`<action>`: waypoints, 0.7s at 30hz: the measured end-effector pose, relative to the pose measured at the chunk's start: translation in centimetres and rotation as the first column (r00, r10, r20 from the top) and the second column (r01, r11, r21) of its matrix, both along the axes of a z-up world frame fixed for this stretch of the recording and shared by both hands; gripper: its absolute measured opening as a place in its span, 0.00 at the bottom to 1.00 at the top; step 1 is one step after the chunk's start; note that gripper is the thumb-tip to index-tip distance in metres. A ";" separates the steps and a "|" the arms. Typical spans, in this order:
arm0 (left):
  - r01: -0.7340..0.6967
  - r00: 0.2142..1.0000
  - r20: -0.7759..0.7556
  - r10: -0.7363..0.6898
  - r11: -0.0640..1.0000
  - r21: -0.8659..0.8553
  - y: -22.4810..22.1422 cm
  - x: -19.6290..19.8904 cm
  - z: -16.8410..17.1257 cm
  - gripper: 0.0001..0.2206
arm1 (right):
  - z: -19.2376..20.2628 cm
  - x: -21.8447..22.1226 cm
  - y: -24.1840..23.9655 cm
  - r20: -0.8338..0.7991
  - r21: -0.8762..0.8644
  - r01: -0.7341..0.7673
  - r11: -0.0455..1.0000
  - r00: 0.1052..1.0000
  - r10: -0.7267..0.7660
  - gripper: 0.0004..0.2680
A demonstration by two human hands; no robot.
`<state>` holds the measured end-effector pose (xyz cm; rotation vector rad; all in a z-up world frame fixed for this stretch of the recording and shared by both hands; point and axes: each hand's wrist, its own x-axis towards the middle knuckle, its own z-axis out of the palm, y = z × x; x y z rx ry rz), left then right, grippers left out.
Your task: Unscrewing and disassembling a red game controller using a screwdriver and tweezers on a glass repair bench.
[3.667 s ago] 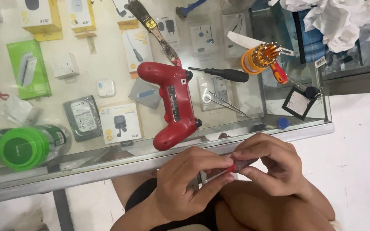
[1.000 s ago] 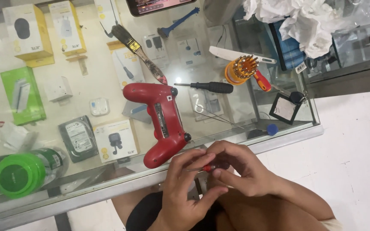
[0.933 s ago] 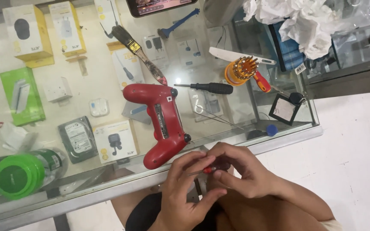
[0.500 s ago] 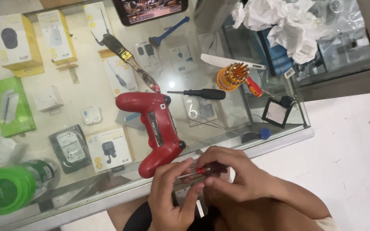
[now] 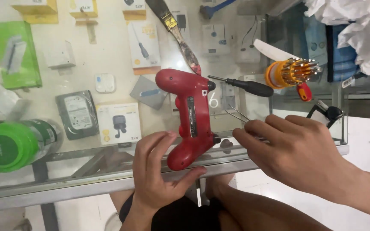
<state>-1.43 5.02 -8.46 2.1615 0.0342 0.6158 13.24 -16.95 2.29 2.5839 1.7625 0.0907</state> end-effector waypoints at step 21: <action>0.055 0.995 -0.089 -0.050 0.997 0.057 0.7 0.9 0.8 0.23 | 2.3 -0.2 2.7 0.203 -0.242 -0.108 0.964 0.966 0.159 0.06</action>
